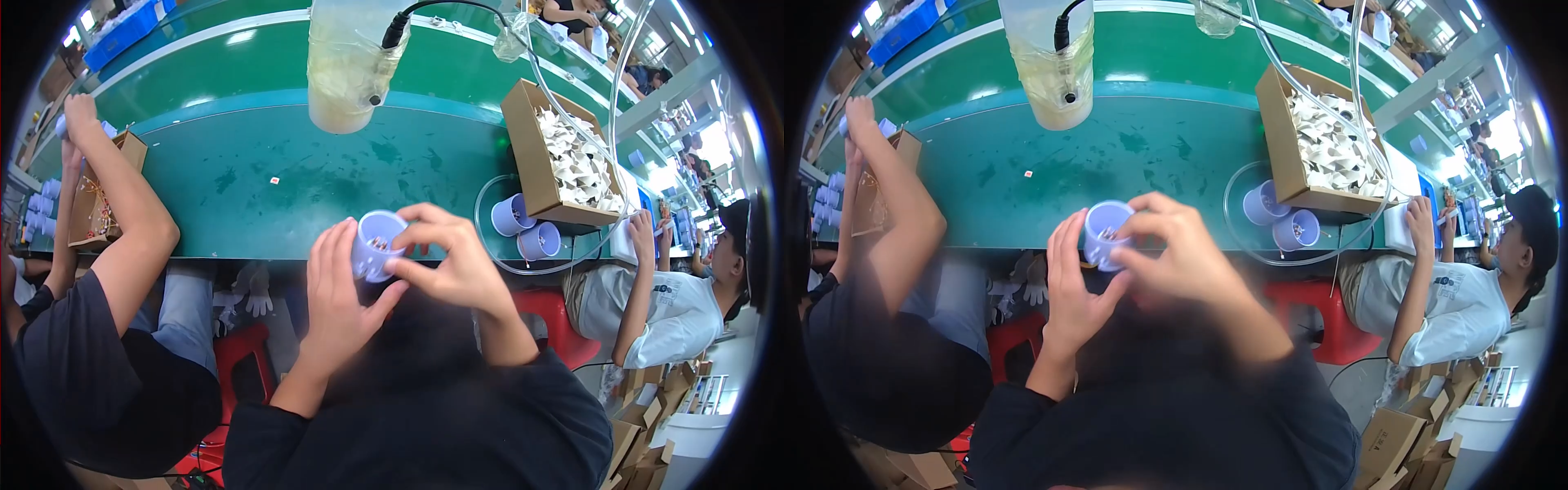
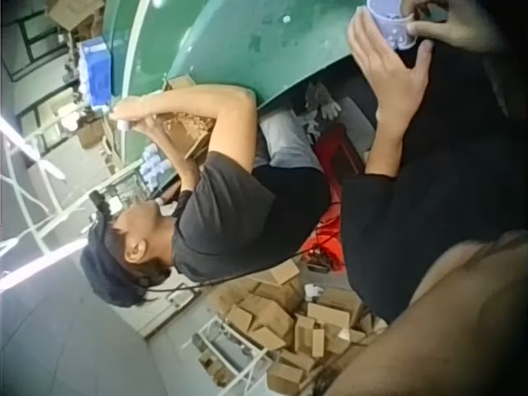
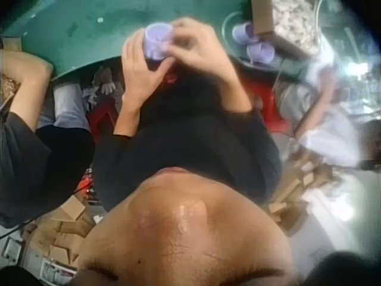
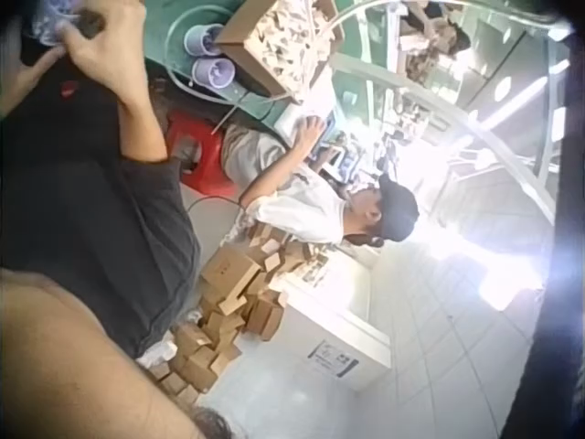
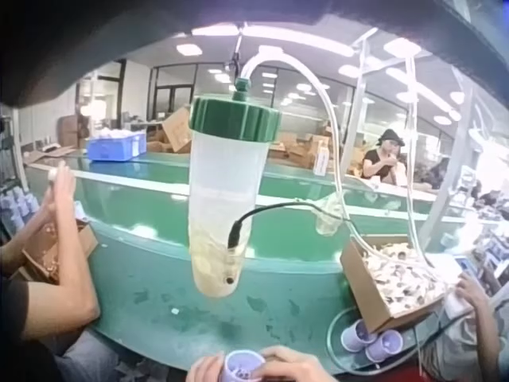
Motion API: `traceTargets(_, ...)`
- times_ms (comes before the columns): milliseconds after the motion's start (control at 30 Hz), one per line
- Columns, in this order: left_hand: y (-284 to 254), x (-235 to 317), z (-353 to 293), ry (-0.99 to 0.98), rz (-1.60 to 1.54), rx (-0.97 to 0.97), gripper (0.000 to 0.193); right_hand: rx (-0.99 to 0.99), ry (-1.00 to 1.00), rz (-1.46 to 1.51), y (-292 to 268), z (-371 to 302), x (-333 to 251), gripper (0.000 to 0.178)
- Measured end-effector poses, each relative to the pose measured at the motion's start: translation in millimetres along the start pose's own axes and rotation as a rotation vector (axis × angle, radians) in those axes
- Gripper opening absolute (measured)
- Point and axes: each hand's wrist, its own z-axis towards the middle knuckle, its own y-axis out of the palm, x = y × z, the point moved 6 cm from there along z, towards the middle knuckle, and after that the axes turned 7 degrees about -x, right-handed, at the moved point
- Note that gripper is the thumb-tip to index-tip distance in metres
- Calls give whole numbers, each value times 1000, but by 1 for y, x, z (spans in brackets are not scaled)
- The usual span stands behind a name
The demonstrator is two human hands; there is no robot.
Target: The person assembles small electronic components by hand, inserting internal parts into cylindrical housings.
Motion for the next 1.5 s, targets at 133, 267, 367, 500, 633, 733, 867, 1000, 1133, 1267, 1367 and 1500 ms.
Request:
traceTargets(133,7,-16,-5,-189,-158,-49,67,-193,100,287,13,2,-8,24)
traceTargets(267,-1,-33,-11,-312,-340,37,68,133,-74,203,-35,41,-3,84)
traceTargets(367,2,-45,0,-375,-423,68,68,186,-330,300,-47,79,-8,82)
traceTargets(500,-3,-49,12,-296,-272,128,66,-128,-514,759,-30,103,-25,86)
traceTargets(633,-7,-38,21,-168,-74,112,63,-223,-290,817,-20,96,-22,85)
traceTargets(733,-5,-32,23,-206,-237,133,69,-182,-303,958,-21,80,-25,84)
traceTargets(867,3,-23,20,88,-316,240,81,-230,-344,1047,-22,70,-34,86)
traceTargets(1000,3,-14,22,265,-327,242,90,-255,-341,1027,-20,65,-35,91)
traceTargets(1133,5,-6,21,273,-310,232,88,-241,-362,1079,-20,59,-32,93)
traceTargets(1267,5,-1,21,282,-307,235,86,-229,-377,1061,-21,58,-31,95)
traceTargets(1367,6,-1,21,282,-316,236,86,-215,-354,1062,-22,56,-32,95)
traceTargets(1500,6,0,21,278,-320,237,85,-186,-309,1021,-27,52,-37,95)
